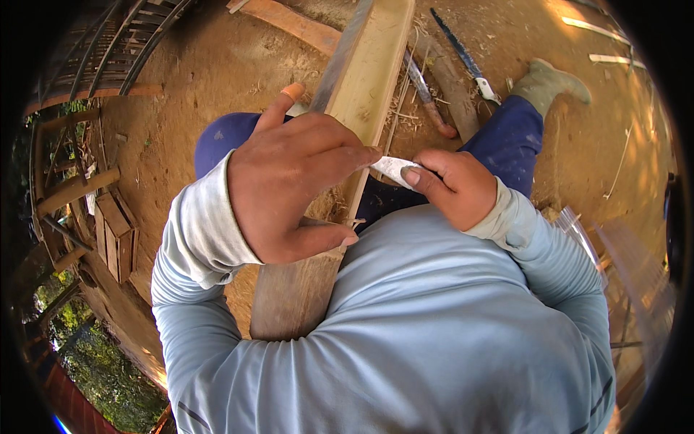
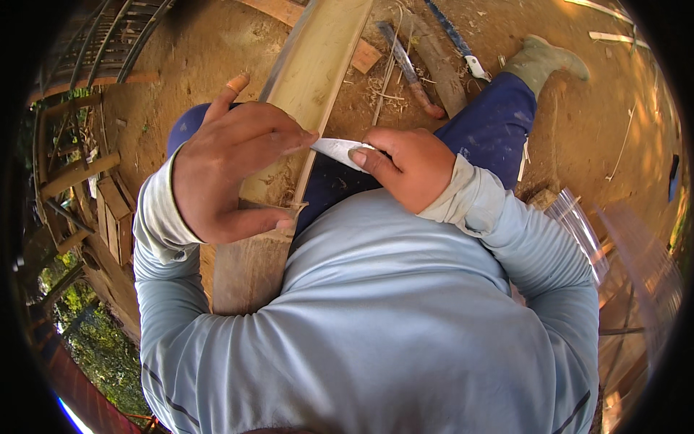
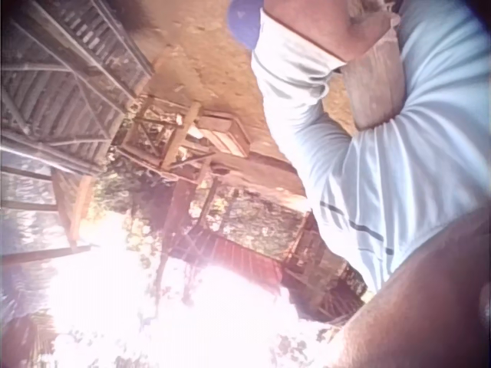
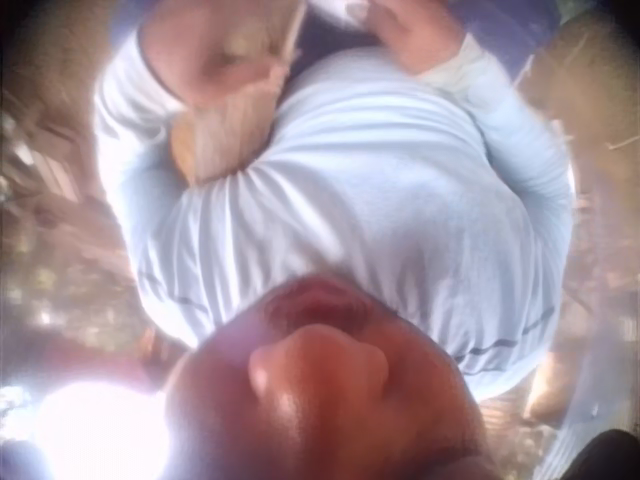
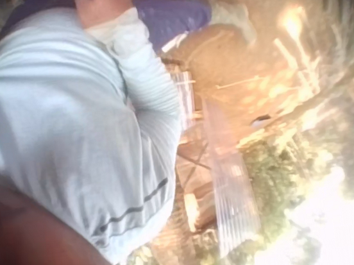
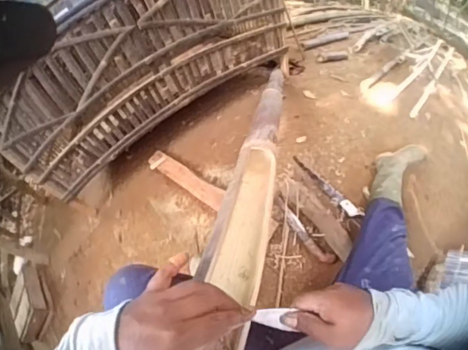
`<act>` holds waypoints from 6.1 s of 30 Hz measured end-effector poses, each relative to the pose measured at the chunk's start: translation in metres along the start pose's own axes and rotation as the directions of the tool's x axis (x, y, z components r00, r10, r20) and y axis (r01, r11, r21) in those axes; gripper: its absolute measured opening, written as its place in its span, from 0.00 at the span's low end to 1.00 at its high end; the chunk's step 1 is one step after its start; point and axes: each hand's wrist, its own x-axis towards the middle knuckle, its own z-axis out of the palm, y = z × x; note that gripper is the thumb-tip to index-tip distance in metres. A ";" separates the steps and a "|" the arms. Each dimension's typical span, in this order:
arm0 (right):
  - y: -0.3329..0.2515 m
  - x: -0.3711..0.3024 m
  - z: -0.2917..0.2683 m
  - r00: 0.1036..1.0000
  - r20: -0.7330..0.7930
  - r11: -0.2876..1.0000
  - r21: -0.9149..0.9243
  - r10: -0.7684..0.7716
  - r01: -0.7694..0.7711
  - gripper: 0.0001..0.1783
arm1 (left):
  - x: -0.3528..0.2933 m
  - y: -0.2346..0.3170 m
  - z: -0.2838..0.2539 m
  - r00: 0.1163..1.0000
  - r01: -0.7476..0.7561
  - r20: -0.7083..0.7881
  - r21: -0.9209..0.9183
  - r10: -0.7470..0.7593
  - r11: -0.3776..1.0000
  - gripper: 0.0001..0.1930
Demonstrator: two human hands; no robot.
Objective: The person carves the interior of a split bamboo tube using a small knife, repeatedly scraping and removing thin shavings from the inner surface. The person holds the bamboo with one hand and uses the knife with the other, occasionally rotating the tube to access different areas.
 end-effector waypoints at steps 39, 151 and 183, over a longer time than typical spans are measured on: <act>0.041 0.063 -0.004 0.910 -0.405 0.996 0.021 0.087 -0.086 0.15 | 0.079 -0.059 0.010 1.000 -0.006 0.023 0.323 -0.001 0.946 0.38; 0.015 0.001 0.016 0.964 -0.185 0.916 0.320 -0.191 0.243 0.23 | -0.018 0.007 -0.007 0.996 0.089 0.040 -0.185 -0.083 0.979 0.19; 0.025 0.021 0.005 0.974 -0.223 0.886 0.458 0.040 0.069 0.24 | -0.038 0.002 0.031 0.944 0.095 -0.201 -0.590 -0.260 0.802 0.09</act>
